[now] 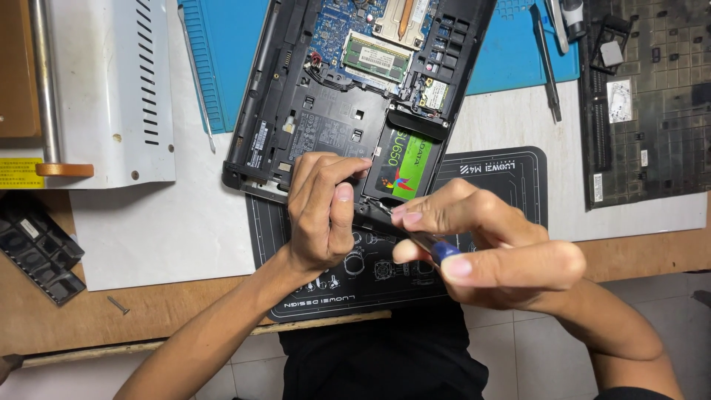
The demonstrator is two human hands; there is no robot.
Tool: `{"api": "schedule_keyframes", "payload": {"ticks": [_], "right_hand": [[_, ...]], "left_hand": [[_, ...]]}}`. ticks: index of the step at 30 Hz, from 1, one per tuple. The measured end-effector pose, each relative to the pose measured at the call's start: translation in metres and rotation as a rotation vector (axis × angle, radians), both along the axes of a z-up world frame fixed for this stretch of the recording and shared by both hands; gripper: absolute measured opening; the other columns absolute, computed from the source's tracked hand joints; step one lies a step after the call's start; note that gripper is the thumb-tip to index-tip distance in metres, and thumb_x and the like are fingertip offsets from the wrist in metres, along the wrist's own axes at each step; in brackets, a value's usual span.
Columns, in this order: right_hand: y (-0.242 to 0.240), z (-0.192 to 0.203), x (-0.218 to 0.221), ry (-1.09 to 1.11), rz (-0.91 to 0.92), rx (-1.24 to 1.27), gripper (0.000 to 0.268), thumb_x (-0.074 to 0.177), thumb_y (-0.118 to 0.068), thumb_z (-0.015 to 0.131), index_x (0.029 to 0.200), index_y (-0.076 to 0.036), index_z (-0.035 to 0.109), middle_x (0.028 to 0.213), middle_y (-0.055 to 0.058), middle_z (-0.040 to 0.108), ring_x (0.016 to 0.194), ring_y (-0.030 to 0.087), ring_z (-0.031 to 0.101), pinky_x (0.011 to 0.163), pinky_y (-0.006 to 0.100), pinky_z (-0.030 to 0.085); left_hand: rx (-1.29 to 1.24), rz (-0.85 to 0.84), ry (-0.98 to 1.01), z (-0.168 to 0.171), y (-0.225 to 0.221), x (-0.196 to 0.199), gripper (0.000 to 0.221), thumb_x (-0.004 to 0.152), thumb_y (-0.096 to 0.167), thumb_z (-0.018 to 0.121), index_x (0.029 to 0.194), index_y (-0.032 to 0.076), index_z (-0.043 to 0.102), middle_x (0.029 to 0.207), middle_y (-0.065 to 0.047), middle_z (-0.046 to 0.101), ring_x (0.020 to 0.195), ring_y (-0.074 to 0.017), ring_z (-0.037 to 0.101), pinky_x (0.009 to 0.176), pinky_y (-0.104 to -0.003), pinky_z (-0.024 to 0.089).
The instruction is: The person secures a green SSD into a laptop chassis using a screwdriver, then uses a soldering iron to apply heat to a small component near the fan. The person continues to tighten screws around the SSD and other internal areas.
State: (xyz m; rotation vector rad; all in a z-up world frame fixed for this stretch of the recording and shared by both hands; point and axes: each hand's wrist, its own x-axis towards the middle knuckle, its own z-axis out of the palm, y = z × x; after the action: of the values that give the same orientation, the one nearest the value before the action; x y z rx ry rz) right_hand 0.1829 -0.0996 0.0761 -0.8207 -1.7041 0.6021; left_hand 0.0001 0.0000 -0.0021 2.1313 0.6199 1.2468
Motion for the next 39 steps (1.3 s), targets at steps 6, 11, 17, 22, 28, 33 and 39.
{"api": "schedule_keyframes", "payload": {"ticks": [6,11,17,22,28,33,39], "right_hand": [[0.002,-0.002,-0.009,-0.013,0.041,-0.068,0.035,0.102,0.009,0.064,0.127,-0.014,0.052,0.129,0.032,0.059,0.124,0.044,0.071,0.096,0.039,0.078],[0.001,-0.014,-0.012,0.015,-0.162,-0.008,0.038,0.095,0.002,0.076,0.121,-0.017,0.056,0.111,0.023,0.065,0.1,0.031,0.076,0.084,0.032,0.072],[-0.004,-0.008,-0.008,-0.023,-0.053,-0.09,0.056,0.102,0.015,0.066,0.139,-0.024,0.049,0.133,0.026,0.061,0.127,0.036,0.073,0.1,0.034,0.073],[0.0,-0.013,-0.015,-0.02,-0.267,0.056,0.049,0.086,0.004,0.089,0.115,-0.021,0.058,0.1,0.017,0.065,0.091,0.027,0.079,0.076,0.031,0.074],[-0.001,-0.008,-0.013,0.033,-0.09,-0.06,0.047,0.096,0.018,0.068,0.123,-0.017,0.053,0.113,0.029,0.063,0.111,0.042,0.078,0.083,0.036,0.081],[0.015,-0.015,0.006,0.107,0.029,-0.053,0.054,0.106,0.015,0.055,0.144,-0.018,0.036,0.124,0.022,0.059,0.114,0.032,0.075,0.098,0.036,0.074],[0.028,-0.002,0.043,0.142,-0.468,0.073,0.062,0.129,0.029,0.044,0.158,-0.024,0.033,0.135,0.044,0.047,0.096,0.061,0.068,0.097,0.065,0.067]], "left_hand": [[-0.022,0.0,0.017,0.004,0.0,-0.001,0.038,0.108,0.015,0.03,0.111,-0.005,0.063,0.09,-0.016,0.066,0.086,-0.0302,0.058,0.082,-0.042,0.044],[-0.013,0.003,0.015,-0.002,-0.001,0.0,0.038,0.108,0.016,0.03,0.111,-0.005,0.063,0.088,-0.015,0.064,0.085,-0.0284,0.057,0.08,-0.041,0.043],[-0.006,0.007,0.005,0.0,0.0,0.0,0.038,0.108,0.015,0.03,0.112,-0.005,0.063,0.09,-0.015,0.065,0.085,-0.0284,0.057,0.081,-0.041,0.043],[-0.005,0.008,0.004,-0.001,-0.001,0.0,0.037,0.107,0.014,0.031,0.111,-0.005,0.063,0.087,-0.014,0.065,0.083,-0.0268,0.057,0.08,-0.04,0.042],[-0.011,0.005,0.023,0.0,-0.001,0.0,0.037,0.107,0.014,0.031,0.112,-0.003,0.063,0.086,-0.012,0.064,0.083,-0.0265,0.056,0.08,-0.04,0.041],[0.056,0.021,0.062,-0.004,0.001,0.002,0.035,0.105,0.013,0.034,0.113,-0.004,0.064,0.09,-0.011,0.07,0.087,-0.0264,0.059,0.079,-0.04,0.038],[0.137,-0.018,0.149,-0.007,0.0,0.003,0.04,0.105,0.017,0.033,0.117,-0.004,0.065,0.088,-0.011,0.076,0.089,-0.0282,0.061,0.083,-0.045,0.04]]}}
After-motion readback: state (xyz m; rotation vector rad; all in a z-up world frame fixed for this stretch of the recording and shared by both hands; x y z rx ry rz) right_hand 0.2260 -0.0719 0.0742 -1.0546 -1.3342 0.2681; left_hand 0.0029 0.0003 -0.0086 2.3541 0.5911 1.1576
